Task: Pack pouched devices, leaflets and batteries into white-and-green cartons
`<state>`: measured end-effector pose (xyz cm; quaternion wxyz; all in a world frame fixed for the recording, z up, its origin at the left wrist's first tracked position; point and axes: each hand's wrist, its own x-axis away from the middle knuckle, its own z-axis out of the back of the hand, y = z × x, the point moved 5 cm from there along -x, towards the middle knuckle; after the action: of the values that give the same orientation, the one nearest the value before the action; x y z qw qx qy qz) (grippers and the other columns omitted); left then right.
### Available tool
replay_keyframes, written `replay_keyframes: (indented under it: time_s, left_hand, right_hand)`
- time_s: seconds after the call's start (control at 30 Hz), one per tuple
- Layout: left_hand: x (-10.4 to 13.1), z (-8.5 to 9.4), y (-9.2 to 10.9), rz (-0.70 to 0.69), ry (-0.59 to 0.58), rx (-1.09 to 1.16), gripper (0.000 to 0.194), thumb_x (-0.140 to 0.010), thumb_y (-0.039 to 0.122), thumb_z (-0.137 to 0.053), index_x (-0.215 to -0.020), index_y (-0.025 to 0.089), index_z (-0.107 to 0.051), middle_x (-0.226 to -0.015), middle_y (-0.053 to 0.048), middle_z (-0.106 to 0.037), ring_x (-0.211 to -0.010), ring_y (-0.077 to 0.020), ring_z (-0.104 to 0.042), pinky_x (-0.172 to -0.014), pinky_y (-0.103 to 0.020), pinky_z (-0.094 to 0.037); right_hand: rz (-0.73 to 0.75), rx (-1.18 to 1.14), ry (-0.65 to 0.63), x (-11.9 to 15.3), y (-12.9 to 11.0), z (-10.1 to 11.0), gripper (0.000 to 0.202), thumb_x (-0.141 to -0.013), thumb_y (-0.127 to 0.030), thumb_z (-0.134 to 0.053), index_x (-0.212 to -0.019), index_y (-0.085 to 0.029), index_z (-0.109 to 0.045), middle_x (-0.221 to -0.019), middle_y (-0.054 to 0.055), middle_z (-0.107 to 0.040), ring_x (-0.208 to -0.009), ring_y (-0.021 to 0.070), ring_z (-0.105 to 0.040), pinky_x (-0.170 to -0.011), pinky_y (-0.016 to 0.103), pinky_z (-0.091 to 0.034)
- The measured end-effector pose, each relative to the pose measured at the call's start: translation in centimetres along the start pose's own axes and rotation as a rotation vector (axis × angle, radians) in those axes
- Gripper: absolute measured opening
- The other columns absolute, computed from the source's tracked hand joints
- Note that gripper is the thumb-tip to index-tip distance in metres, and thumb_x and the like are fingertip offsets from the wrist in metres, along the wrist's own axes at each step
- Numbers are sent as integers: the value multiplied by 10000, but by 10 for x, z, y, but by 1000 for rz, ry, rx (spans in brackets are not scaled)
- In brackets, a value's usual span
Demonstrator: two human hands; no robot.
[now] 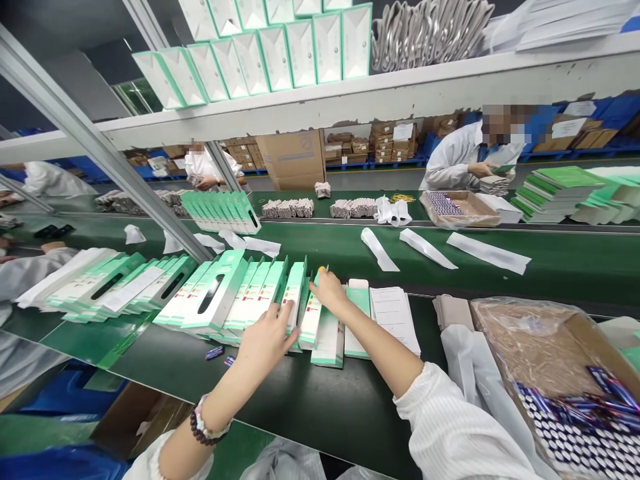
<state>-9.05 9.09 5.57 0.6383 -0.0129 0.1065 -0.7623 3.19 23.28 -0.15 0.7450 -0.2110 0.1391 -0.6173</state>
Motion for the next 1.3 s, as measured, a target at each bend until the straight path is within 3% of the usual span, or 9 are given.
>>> replay_keyframes:
  time_s: [0.13, 0.37, 0.53, 0.7, 0.8, 0.9, 1.0, 1.13, 1.3]
  left_hand:
    - [2, 2, -8, 39, 50, 5, 409, -915, 293, -500, -1303, 174, -451, -1001, -72, -562, -814, -225, -623, -544, -286, -480]
    - [5, 5, -24, 46, 77, -117, 275, -911, 329, -536, -1147, 189, -549, -1001, -85, -562, -877, -260, -581, -558, -292, -461]
    - [8, 13, -24, 7, 191, -134, 464, -893, 439, -570, -1196, 89, -555, -989, -139, -577, -909, -315, -545, -720, -421, -488]
    - [37, 3, 33, -355, 212, 126, 295, -941, 278, -491, -1192, 145, -570, -909, -82, -619, -818, -235, -584, -685, -353, -507]
    - [50, -25, 74, -462, 91, 212, 486, -874, 330, -611, -1326, 206, -486, -1181, -97, -618, -1028, -285, -594, -795, -381, -540]
    - [47, -50, 100, -435, 64, 219, 717, -806, 391, -701, -1428, 225, -383, -1419, -130, -486, -1275, -375, -460, -993, -483, -471]
    - [32, -66, 111, -323, 37, 180, 785, -766, 417, -744, -1430, 200, -387, -1424, -191, -474, -1228, -401, -508, -969, -519, -485]
    - [20, -71, 117, -269, 27, 60, 561, -841, 287, -669, -1357, 196, -468, -1358, -239, -527, -1120, -369, -602, -820, -470, -561]
    - [17, -77, 122, -310, 10, -61, 582, -853, 259, -650, -1388, 182, -435, -1371, -267, -511, -1126, -373, -604, -812, -473, -559]
  right_hand:
    - [15, 6, 19, -2, 4, 4, 467, -947, -458, -457, -1254, -107, -460, -1141, 166, -618, -1046, 270, -620, -800, 287, -445]
    - [43, 77, -26, 8, -5, -23, 497, -941, -502, -482, -1237, -104, -519, -1087, 169, -630, -945, 284, -657, -746, 312, -463]
    - [20, 135, 64, 28, 17, 13, 449, -1010, -438, -306, -1289, -139, -490, -1205, 165, -573, -976, 268, -643, -773, 328, -456]
    - [-52, 185, 61, 97, 71, 40, 373, -1003, -339, -346, -1278, -146, -508, -1141, 124, -618, -960, 266, -652, -763, 332, -461]
    - [-98, 234, 6, 149, 91, 18, 388, -968, -332, -445, -1280, -114, -517, -1081, 137, -646, -894, 288, -675, -683, 334, -473]
    - [-151, 295, -12, 184, 97, -12, 406, -987, -404, -379, -1209, -117, -563, -1121, 160, -641, -823, 281, -692, -625, 335, -483]
    - [-177, 306, 7, 195, 94, -28, 475, -999, -454, -295, -1137, -116, -598, -1171, 182, -625, -779, 274, -700, -600, 342, -495]
    - [-184, 211, 32, 195, 94, -28, 467, -1003, -426, -284, -1172, -109, -583, -1237, 201, -591, -821, 277, -699, -644, 351, -515]
    - [-178, -163, -40, 200, 99, -31, 544, -979, -417, -324, -1405, -82, -373, -1019, 158, -674, -919, 308, -675, -733, 394, -521]
